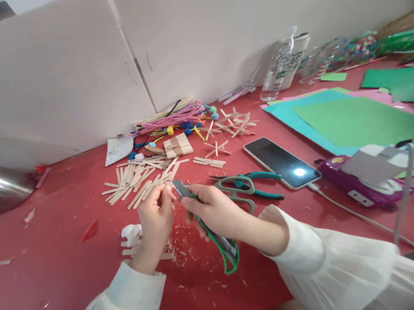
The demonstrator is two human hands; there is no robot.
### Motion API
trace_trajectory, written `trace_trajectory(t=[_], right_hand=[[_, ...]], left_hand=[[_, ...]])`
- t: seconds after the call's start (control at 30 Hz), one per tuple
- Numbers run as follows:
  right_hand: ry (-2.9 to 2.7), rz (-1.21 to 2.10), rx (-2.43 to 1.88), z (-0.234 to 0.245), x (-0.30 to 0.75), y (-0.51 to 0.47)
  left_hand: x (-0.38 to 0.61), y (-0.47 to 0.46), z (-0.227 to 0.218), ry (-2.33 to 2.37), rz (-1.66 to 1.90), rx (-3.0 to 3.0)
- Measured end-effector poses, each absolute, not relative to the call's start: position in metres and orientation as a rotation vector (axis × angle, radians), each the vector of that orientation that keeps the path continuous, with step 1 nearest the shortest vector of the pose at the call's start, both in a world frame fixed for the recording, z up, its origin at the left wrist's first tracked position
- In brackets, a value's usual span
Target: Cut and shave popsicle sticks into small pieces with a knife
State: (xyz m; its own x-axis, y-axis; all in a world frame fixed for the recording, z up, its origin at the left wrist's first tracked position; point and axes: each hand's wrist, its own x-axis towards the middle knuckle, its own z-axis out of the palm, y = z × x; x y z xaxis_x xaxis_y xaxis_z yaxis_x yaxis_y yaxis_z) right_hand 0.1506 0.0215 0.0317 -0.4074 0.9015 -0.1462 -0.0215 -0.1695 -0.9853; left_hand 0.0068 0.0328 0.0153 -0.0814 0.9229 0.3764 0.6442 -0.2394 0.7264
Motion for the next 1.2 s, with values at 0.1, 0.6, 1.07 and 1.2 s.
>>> trace_trajectory(t=[0.1,0.6,1.07,1.2], right_hand=[[-1.613,1.404,-1.149,0.029,0.151,0.020],[-1.899,0.812,-1.354,0.035,0.156,0.023],[-1.162,1.391,-0.961,0.040,0.171,0.044],[-1.249,1.289,-0.947,0.037,0.172,0.046]], left_hand=[[0.005,0.033,0.014,1.696,1.236,1.823],[0.008,0.033,0.015,1.484,1.319,1.510],[0.012,0.030,0.019,1.191,1.091,1.215],[0.010,0.031,0.020,1.099,0.990,1.183]])
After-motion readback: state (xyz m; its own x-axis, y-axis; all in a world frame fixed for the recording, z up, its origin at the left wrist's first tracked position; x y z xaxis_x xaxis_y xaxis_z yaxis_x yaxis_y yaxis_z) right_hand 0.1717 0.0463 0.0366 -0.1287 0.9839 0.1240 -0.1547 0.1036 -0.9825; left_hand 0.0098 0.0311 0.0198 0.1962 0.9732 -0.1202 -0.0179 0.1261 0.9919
